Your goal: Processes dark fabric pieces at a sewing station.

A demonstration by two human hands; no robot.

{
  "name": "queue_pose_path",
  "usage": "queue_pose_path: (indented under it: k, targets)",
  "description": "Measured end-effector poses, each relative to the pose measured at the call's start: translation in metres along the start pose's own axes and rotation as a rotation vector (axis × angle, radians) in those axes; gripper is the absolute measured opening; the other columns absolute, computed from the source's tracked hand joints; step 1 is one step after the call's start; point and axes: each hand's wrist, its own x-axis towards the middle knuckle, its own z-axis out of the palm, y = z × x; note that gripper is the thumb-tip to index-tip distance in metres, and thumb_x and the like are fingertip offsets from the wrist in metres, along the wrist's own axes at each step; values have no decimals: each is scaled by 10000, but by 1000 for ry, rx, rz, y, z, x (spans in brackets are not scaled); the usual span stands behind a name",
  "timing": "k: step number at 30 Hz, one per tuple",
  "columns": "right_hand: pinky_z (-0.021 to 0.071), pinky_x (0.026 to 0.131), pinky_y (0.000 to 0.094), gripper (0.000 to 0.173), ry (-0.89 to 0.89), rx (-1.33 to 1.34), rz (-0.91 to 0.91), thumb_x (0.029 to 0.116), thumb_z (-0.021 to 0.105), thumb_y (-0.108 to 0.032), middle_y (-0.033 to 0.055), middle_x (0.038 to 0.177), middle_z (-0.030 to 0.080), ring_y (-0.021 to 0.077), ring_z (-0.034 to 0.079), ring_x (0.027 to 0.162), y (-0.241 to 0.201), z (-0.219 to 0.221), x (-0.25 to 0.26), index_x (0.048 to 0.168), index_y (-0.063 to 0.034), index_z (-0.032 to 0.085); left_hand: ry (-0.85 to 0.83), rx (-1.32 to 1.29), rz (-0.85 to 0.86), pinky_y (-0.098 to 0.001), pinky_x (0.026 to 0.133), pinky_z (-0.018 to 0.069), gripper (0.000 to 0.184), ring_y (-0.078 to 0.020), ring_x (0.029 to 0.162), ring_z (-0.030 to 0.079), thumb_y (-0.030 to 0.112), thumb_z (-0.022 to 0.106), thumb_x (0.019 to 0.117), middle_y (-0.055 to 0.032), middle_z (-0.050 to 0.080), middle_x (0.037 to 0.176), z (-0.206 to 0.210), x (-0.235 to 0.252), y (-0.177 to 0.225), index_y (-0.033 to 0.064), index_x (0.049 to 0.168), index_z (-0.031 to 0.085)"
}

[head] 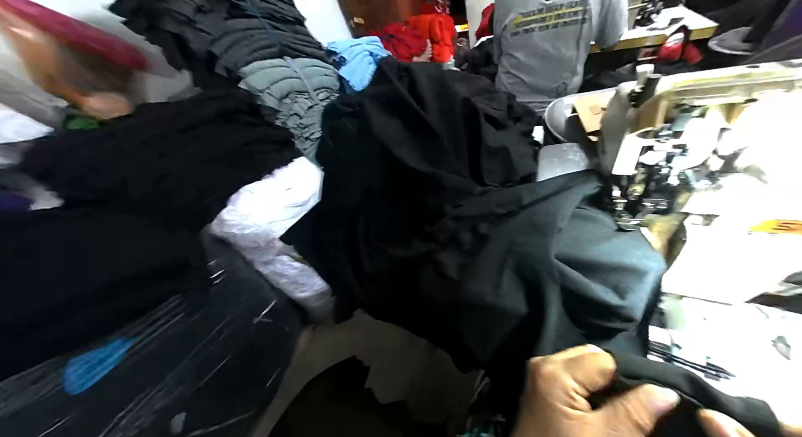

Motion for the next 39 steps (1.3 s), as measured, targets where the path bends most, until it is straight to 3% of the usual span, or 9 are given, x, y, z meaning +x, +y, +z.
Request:
queue_pose_path:
  k: [2,3,6,10,13,18,25,28,39]
  targets:
    - [556,884,161,127,18,-108,-71,952,711,-82,-171,990,726,-75,659,965,2,4,7,1025,-186,706,36,73,19,-141,754,527,129,21,791,638,22,708,892,-69,693,798,0,5,3,-96,841,701]
    - [535,875,131,70,38,-201,-119,952,717,-98,-134,950,711,-94,639,949,3,5,10,992,-136,673,50,127,50,-132,764,527,136,30,801,640,37,716,891,-63,697,804,0,7,3,-87,836,700]
    - [494,847,109,159,89,-372,-231,951,726,-135,10,850,686,-65,624,887,9,10,20,904,-23,623,87,270,175,-114,779,518,158,32,820,634,68,720,904,-63,697,809,-1,14,-2,-67,823,715]
    - [503,908,134,154,38,-361,-251,965,697,-116,87,884,706,4,662,942,12,16,23,914,25,660,117,394,224,-114,804,525,141,14,810,664,41,722,877,-99,726,800,2,17,-7,-76,801,743]
    - [491,934,133,181,44,-380,-208,979,654,-77,136,916,736,13,672,973,13,19,21,934,90,706,112,492,263,-147,761,521,201,-63,752,663,58,711,890,-148,700,743,2,19,-12,-82,746,714]
    - [501,884,135,123,44,-308,-194,942,684,-29,115,856,713,15,658,896,16,19,19,883,78,695,70,583,285,-186,766,526,218,-144,746,678,39,660,899,-178,695,725,3,15,-13,-85,724,694]
    - [496,928,127,111,76,-236,-163,958,684,-65,39,915,725,-32,645,984,16,21,15,924,32,723,50,576,249,-195,854,534,151,-160,817,721,-4,646,869,-196,731,782,6,10,-8,-102,784,724]
    - [504,922,122,79,83,-179,-123,952,685,-48,1,950,709,-50,631,998,15,23,13,942,15,732,48,544,196,-201,823,542,141,-162,797,721,-24,637,861,-203,730,785,9,8,-4,-110,790,724]
    - [468,935,102,161,55,-238,-122,984,648,-77,63,959,672,-24,604,1005,11,28,4,1029,38,751,14,578,171,-192,798,534,168,-159,785,708,-21,588,882,-215,721,798,8,3,6,-121,821,710]
